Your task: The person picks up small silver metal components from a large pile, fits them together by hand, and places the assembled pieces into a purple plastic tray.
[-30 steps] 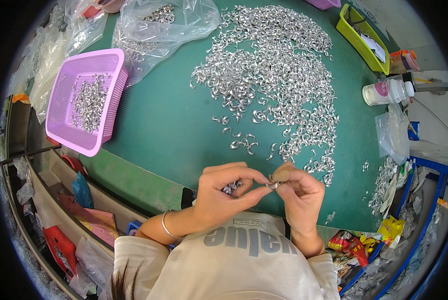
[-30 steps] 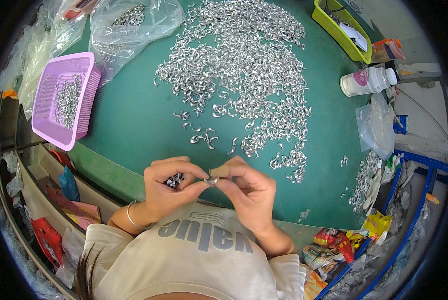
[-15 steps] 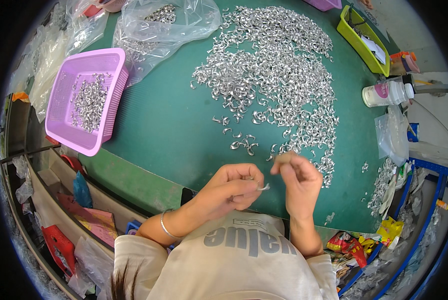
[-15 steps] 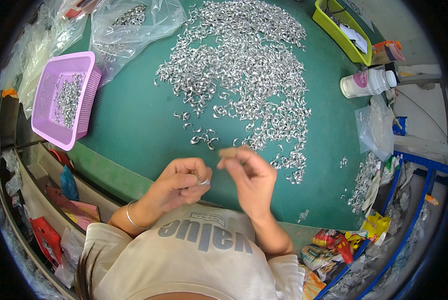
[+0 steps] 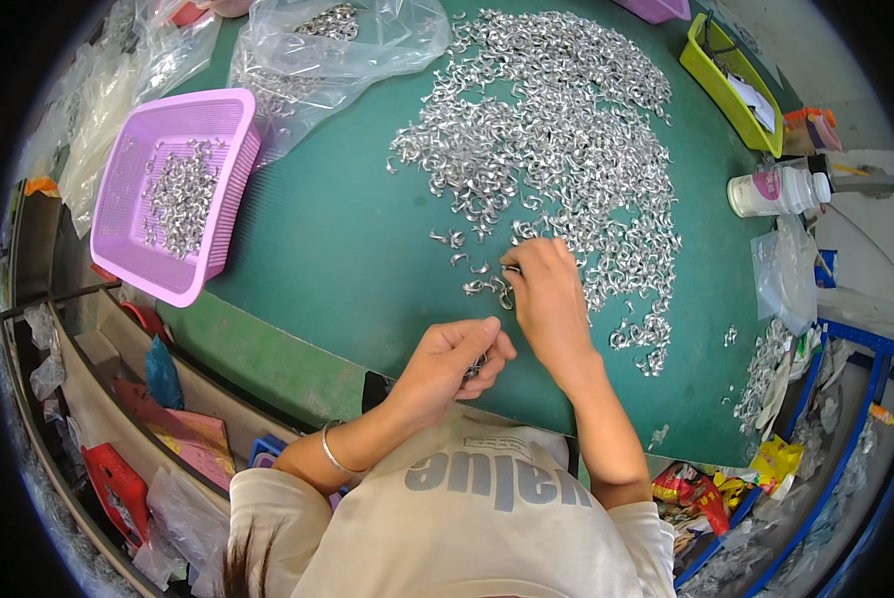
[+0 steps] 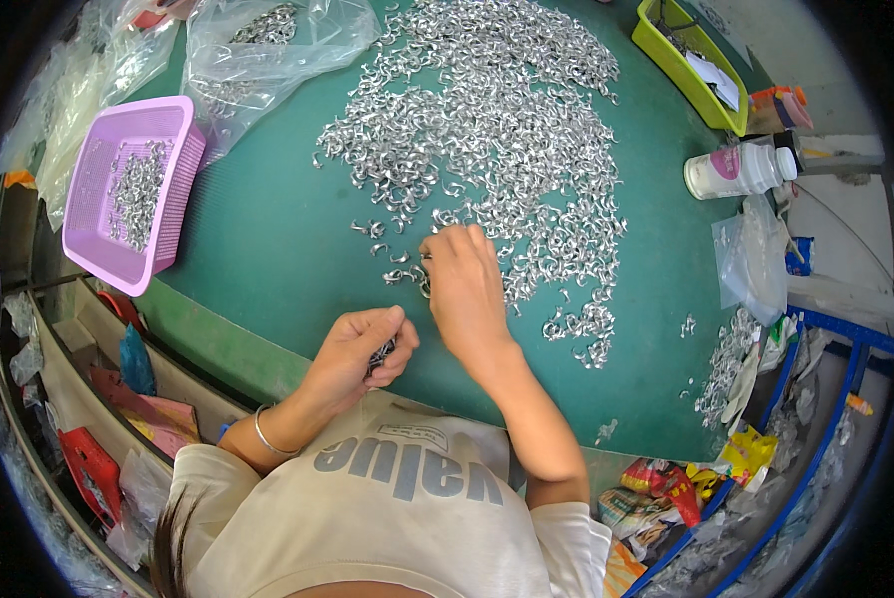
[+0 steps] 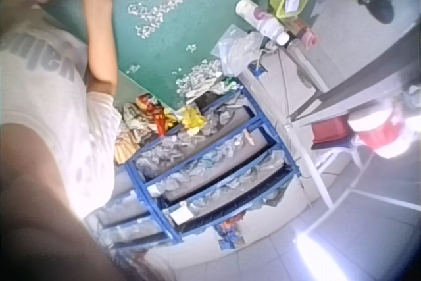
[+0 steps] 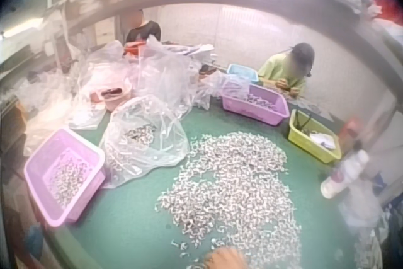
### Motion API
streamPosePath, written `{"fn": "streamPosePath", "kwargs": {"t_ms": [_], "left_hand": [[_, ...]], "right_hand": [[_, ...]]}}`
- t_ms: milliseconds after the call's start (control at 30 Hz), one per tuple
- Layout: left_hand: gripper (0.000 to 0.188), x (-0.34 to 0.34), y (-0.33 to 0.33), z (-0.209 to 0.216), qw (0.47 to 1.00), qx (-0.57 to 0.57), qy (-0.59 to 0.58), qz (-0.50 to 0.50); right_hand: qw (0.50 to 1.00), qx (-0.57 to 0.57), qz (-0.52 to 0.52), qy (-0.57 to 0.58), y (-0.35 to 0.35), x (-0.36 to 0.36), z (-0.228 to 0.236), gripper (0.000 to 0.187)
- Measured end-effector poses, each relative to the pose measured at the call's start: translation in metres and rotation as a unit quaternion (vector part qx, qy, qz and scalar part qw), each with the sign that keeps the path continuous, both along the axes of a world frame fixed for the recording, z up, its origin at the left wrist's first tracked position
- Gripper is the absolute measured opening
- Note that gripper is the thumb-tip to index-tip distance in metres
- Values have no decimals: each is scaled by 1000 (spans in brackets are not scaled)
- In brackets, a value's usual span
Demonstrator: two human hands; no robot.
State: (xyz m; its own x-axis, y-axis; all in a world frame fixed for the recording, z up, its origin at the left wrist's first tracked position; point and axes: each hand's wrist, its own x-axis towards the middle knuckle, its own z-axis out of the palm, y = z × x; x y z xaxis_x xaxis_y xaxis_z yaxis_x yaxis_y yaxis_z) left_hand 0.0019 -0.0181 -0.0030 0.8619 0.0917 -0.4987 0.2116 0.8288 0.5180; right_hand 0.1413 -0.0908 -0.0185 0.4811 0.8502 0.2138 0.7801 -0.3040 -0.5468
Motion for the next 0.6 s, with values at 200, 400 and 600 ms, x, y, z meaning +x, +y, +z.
{"fn": "streamPosePath", "kwargs": {"t_ms": [200, 400, 600], "left_hand": [[13, 3, -1, 8, 990, 129, 32, 47], [21, 12, -12, 9, 932, 338, -54, 119], [20, 17, -9, 19, 866, 479, -56, 135]], "right_hand": [[741, 155, -97, 646, -20, -5, 30, 16], [502, 231, -66, 831, -41, -17, 25, 19], [526, 254, -75, 808, -45, -27, 27, 17]]}}
